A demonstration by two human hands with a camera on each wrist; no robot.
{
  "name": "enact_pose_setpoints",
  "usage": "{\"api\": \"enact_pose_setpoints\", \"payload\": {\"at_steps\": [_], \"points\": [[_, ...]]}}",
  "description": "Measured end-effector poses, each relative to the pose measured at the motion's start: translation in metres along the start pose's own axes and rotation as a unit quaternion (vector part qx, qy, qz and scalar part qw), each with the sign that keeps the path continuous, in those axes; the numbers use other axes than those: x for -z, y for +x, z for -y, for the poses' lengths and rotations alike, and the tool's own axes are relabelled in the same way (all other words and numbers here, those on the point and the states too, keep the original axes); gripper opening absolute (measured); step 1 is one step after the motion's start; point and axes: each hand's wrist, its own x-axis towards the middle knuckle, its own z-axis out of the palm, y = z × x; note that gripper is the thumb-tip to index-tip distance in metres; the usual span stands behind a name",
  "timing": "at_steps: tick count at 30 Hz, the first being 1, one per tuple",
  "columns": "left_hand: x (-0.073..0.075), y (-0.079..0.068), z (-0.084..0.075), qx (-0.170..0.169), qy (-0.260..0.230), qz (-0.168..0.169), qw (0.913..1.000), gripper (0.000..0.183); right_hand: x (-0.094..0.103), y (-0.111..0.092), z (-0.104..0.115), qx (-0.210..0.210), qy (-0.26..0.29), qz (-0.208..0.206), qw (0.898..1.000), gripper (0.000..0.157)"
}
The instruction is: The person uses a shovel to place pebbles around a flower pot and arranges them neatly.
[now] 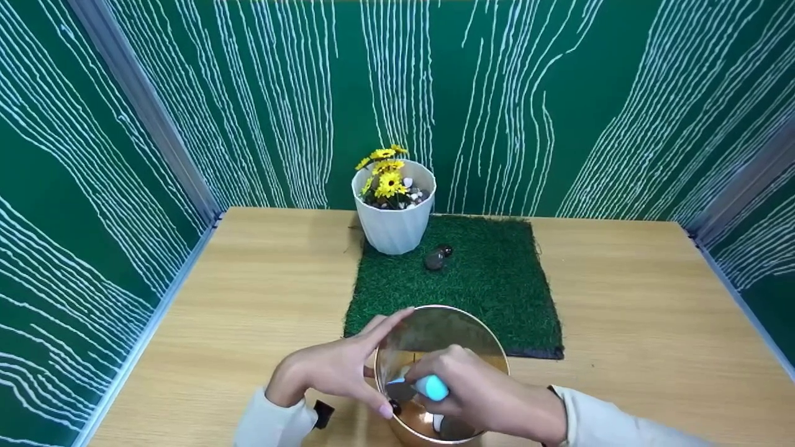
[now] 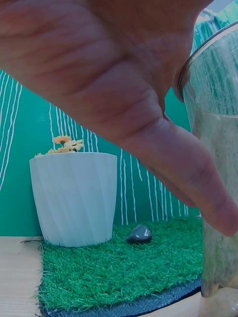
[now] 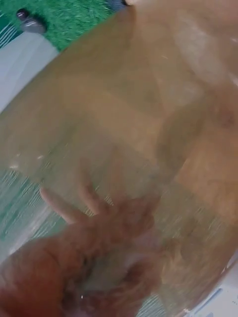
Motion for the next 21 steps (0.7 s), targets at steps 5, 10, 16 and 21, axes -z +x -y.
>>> {"api": "enact_pose_setpoints", "payload": {"at_steps": [5, 10, 16, 21], "points": [[0.001, 0.001, 0.000, -0.005, -0.004, 0.006, 1.0000, 0.128, 0.003, 0.002, -0.002, -0.025, 0.049, -0.008, 0.998, 0.011], [0.001, 0.001, 0.000, -0.007, -0.003, 0.005, 1.0000, 0.127, 0.006, -0.001, -0.004, -0.030, 0.077, 0.000, 0.997, 0.009], [0.000, 0.002, 0.000, -0.016, 0.006, 0.004, 0.9999, 0.127, 0.011, -0.004, -0.003, -0.038, 0.061, 0.017, 0.997, 0.011], [0.000, 0.001, 0.000, -0.014, 0.007, 0.005, 0.9999, 0.128, 0.018, -0.007, -0.004, -0.052, 0.055, 0.041, 0.996, 0.010]]}}
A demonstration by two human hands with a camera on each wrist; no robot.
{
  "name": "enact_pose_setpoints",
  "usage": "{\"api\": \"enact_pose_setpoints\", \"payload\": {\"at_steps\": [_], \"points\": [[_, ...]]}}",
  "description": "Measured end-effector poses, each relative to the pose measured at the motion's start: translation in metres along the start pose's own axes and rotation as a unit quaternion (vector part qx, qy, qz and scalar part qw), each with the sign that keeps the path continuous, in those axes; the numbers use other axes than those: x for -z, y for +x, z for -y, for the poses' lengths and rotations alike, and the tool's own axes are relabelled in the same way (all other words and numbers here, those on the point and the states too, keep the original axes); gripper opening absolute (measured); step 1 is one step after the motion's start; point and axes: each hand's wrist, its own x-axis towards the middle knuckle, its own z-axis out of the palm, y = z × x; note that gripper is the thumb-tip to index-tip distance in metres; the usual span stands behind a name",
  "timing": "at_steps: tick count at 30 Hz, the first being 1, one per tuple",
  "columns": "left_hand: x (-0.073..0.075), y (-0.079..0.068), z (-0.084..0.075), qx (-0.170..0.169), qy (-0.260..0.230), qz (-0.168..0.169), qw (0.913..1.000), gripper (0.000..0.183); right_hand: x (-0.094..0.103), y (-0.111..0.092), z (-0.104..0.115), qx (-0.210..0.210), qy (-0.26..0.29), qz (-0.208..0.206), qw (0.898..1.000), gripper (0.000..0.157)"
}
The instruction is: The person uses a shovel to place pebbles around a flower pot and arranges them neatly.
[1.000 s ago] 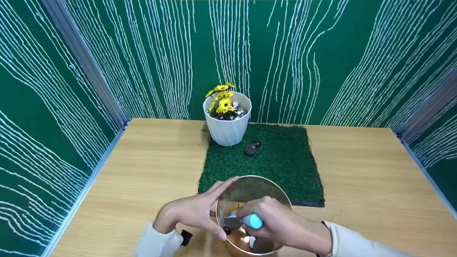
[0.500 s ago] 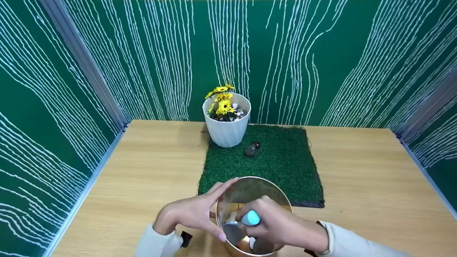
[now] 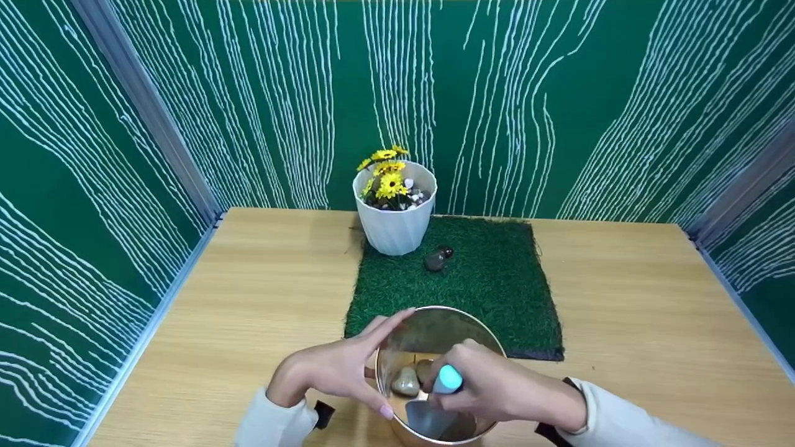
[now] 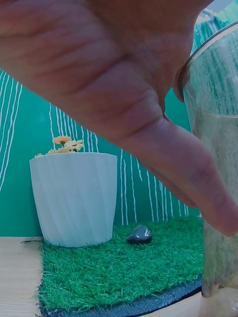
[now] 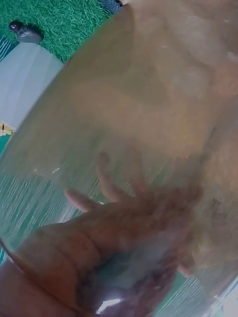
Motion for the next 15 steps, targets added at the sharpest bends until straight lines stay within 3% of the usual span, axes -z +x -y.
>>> {"api": "enact_pose_setpoints", "payload": {"at_steps": [7, 15], "points": [[0.001, -0.001, 0.000, 0.014, 0.003, -0.003, 0.9999, 0.126, 0.004, 0.001, -0.002, -0.012, 0.037, 0.035, 0.999, 0.011], [0.001, 0.000, 0.000, 0.021, 0.006, -0.003, 0.9998, 0.126, 0.018, -0.002, -0.007, -0.024, 0.117, 0.041, 0.992, 0.013]]}}
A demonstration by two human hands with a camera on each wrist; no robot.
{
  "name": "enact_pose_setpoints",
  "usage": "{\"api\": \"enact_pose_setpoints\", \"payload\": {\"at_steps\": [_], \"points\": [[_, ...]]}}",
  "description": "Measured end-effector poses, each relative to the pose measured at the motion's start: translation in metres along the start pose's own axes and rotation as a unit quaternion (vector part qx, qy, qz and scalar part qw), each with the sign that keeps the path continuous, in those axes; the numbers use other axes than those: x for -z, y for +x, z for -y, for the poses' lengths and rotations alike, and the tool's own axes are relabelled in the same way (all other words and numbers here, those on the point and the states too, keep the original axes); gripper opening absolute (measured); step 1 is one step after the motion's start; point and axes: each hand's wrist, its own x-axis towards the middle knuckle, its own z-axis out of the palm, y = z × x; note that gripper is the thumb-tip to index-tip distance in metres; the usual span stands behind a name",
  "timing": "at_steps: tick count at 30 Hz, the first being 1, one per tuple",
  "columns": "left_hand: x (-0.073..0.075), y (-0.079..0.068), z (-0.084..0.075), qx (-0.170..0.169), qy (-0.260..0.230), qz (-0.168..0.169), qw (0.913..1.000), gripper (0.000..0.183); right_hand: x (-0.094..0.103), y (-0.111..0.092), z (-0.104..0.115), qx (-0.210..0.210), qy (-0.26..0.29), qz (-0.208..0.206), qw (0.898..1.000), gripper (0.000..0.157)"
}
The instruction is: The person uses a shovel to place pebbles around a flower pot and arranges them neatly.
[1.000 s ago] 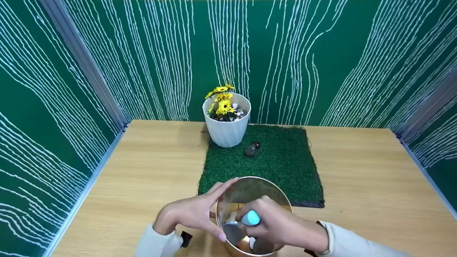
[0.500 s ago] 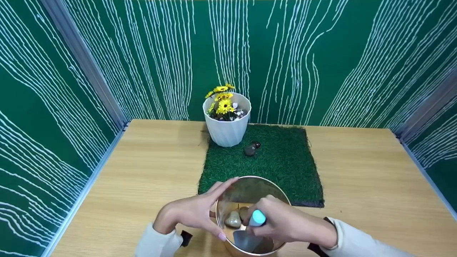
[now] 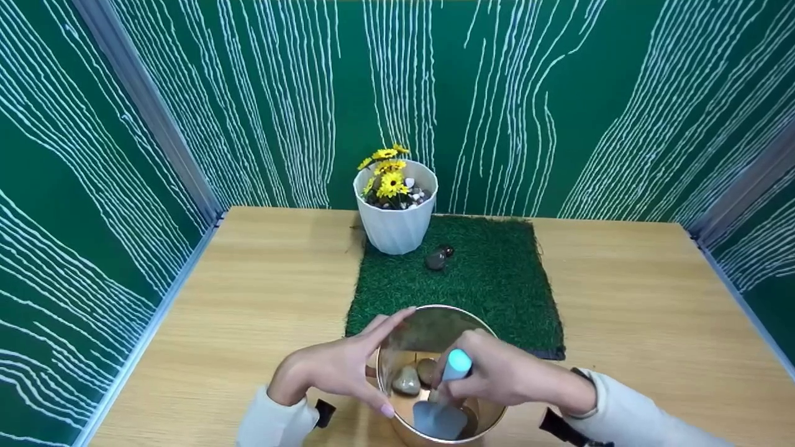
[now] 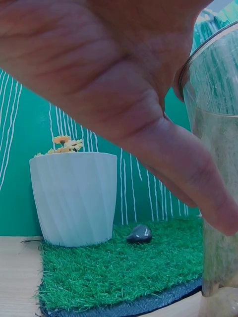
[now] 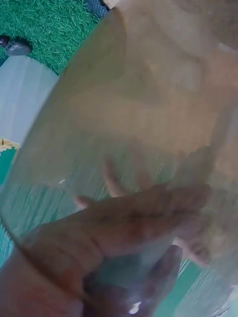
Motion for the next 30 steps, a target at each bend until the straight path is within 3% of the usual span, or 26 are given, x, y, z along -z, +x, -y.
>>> {"api": "enact_pose_setpoints", "payload": {"at_steps": [10, 18, 24, 30], "points": [[-0.002, 0.000, -0.001, 0.001, 0.003, -0.002, 1.0000, 0.125, 0.026, -0.012, -0.002, -0.009, 0.128, -0.018, 0.992, 0.022], [-0.001, -0.002, -0.001, 0.008, 0.010, 0.000, 0.9999, 0.124, 0.044, -0.022, -0.008, -0.035, 0.172, -0.055, 0.983, 0.029], [-0.001, -0.001, 0.000, 0.006, 0.016, -0.003, 0.9999, 0.124, 0.052, -0.027, -0.015, -0.054, 0.242, -0.059, 0.967, 0.030], [-0.001, 0.000, 0.000, 0.004, 0.012, -0.001, 0.9999, 0.124, 0.058, -0.029, -0.020, -0.044, 0.299, -0.061, 0.951, 0.026]]}}
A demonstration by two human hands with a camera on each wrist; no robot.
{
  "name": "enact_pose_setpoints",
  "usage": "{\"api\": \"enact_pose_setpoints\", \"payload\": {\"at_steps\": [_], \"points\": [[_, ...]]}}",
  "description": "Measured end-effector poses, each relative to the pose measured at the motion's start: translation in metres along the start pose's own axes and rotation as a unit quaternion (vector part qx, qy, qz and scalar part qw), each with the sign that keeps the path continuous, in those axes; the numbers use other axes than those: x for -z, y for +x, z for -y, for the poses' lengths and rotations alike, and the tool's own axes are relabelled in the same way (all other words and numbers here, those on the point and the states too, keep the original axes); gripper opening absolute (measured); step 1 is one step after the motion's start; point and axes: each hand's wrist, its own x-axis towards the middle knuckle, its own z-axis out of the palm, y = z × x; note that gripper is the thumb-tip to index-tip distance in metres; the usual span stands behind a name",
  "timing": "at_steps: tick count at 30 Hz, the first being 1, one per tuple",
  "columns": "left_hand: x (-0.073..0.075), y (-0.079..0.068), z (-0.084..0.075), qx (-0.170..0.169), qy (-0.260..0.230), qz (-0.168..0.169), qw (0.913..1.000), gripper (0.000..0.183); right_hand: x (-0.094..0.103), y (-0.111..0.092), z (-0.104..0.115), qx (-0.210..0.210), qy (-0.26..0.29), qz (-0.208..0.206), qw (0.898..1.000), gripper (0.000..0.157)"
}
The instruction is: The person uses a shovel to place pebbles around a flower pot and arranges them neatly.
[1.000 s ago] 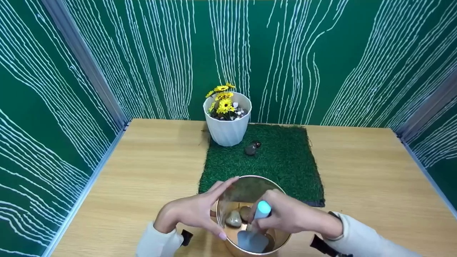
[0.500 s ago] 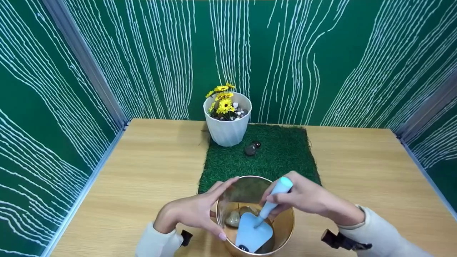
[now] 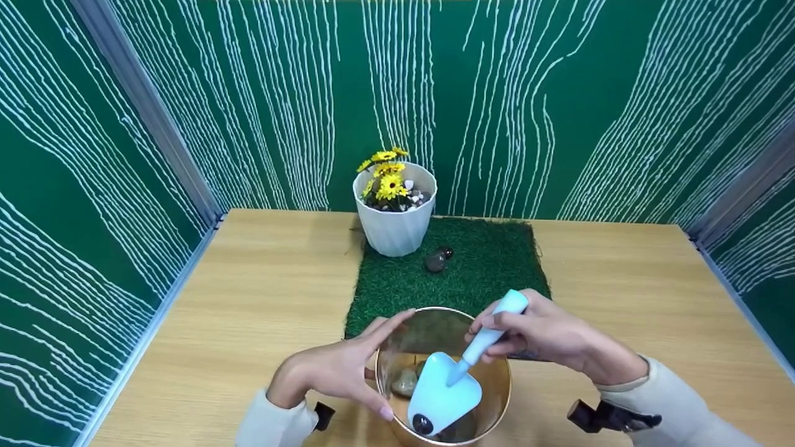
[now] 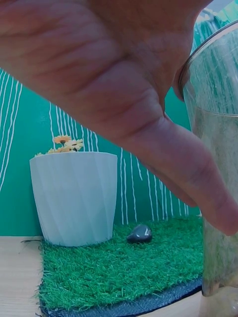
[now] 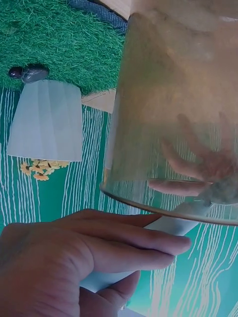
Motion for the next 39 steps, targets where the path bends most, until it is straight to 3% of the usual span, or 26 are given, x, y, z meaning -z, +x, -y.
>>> {"api": "enact_pose_setpoints", "payload": {"at_steps": [4, 10, 17, 23, 29, 34, 39], "points": [[0.000, 0.000, 0.000, 0.004, -0.006, 0.001, 1.0000, 0.125, 0.007, -0.003, 0.003, 0.003, 0.030, -0.010, 0.999, 0.028], [-0.002, 0.001, 0.001, -0.005, -0.001, -0.009, 0.9999, 0.127, 0.026, -0.010, 0.016, 0.003, 0.063, -0.059, 0.996, 0.026], [-0.001, 0.002, 0.001, 0.000, -0.009, -0.007, 0.9999, 0.126, 0.061, -0.014, 0.024, 0.022, 0.101, -0.111, 0.988, 0.031], [-0.001, 0.002, 0.001, 0.006, -0.009, -0.005, 0.9999, 0.125, 0.094, -0.009, 0.019, 0.017, 0.147, -0.157, 0.976, 0.034], [-0.001, 0.003, 0.001, 0.003, 0.000, -0.007, 1.0000, 0.125, 0.119, 0.000, 0.003, -0.011, 0.211, -0.226, 0.951, 0.035], [-0.001, 0.002, 0.001, 0.003, -0.005, -0.008, 1.0000, 0.126, 0.128, 0.013, -0.010, -0.016, 0.253, -0.284, 0.925, 0.034], [-0.001, 0.000, 0.002, 0.004, -0.005, -0.007, 1.0000, 0.126, 0.129, 0.033, -0.022, -0.019, 0.306, -0.354, 0.884, 0.026]]}}
